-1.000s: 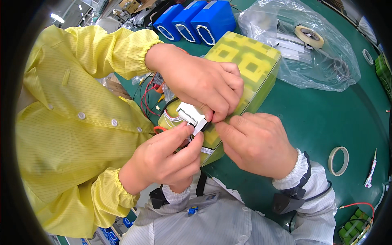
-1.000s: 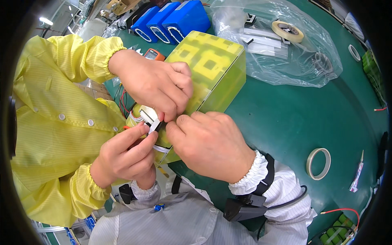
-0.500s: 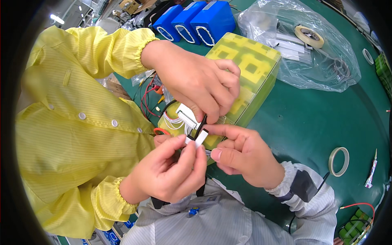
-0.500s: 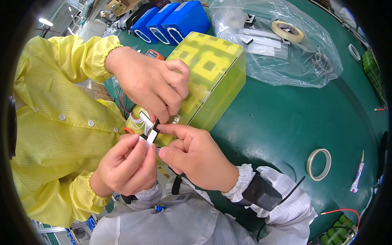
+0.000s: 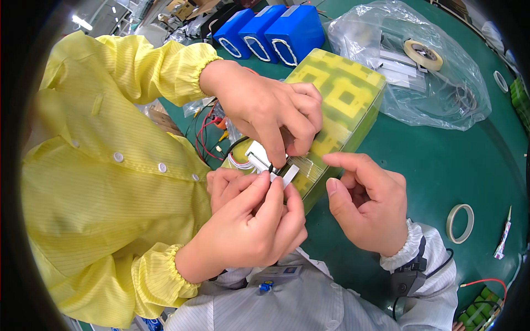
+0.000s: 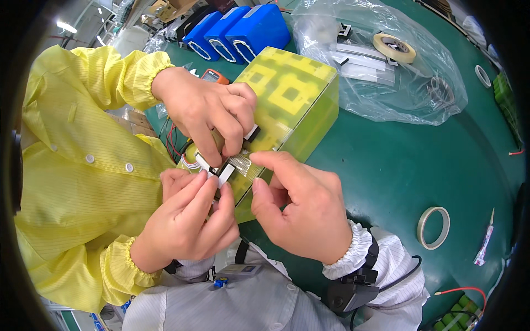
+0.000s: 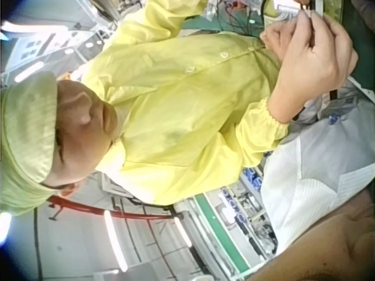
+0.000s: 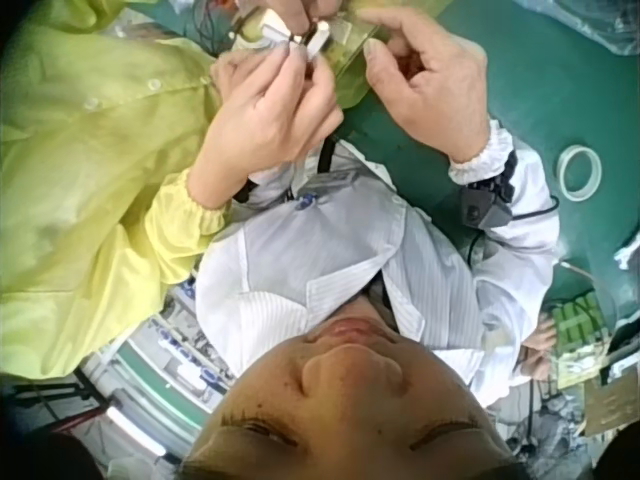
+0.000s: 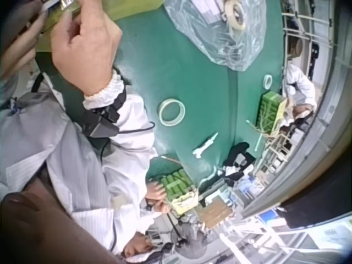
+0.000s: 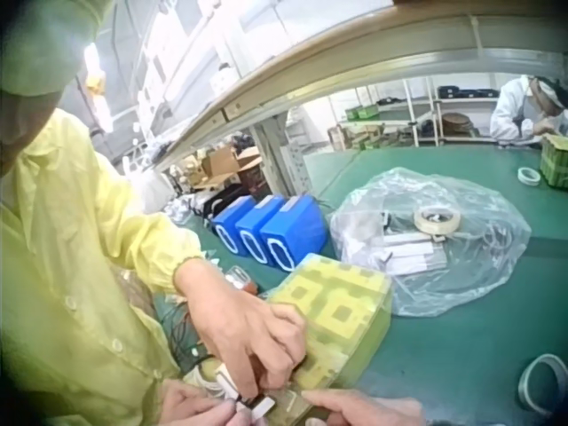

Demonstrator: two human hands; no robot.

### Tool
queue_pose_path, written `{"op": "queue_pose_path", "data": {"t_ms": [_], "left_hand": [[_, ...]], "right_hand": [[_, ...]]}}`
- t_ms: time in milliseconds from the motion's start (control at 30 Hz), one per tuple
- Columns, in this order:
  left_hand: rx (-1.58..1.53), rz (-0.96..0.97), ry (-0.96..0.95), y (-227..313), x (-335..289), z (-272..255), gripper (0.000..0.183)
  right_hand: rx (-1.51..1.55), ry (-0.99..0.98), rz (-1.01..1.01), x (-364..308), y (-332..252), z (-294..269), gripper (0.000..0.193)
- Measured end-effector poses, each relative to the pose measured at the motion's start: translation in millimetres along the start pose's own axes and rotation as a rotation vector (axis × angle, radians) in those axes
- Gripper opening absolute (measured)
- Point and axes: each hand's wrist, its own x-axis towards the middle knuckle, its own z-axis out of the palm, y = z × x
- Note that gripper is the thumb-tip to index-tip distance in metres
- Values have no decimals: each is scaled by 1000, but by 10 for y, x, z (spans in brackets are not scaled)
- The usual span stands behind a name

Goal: Collaborating with a colleague to test battery pack voltage using a multimeter and apply electrical components.

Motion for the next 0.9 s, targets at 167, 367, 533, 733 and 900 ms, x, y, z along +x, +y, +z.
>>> {"op": "queue_pose_path", "data": {"t_ms": [167,367,533,733,900], "left_hand": [[40,35,-7,33,43,25,11],[-244,-514,212,240,-86,215,18],[-558,-789,535,375,-325,728,31],[-651,-779,446,343,-423,644,41],[-553,-659,316,37,-35,194,45]], "right_hand": [[-129,-2,-102,21,38,21,25],[-215,-42,-266,60,-15,-45,26],[-222,-45,-239,92,-75,-107,25],[-229,-59,-242,108,-77,-110,26],[-248,-111,-268,128,-42,-104,28]]}}
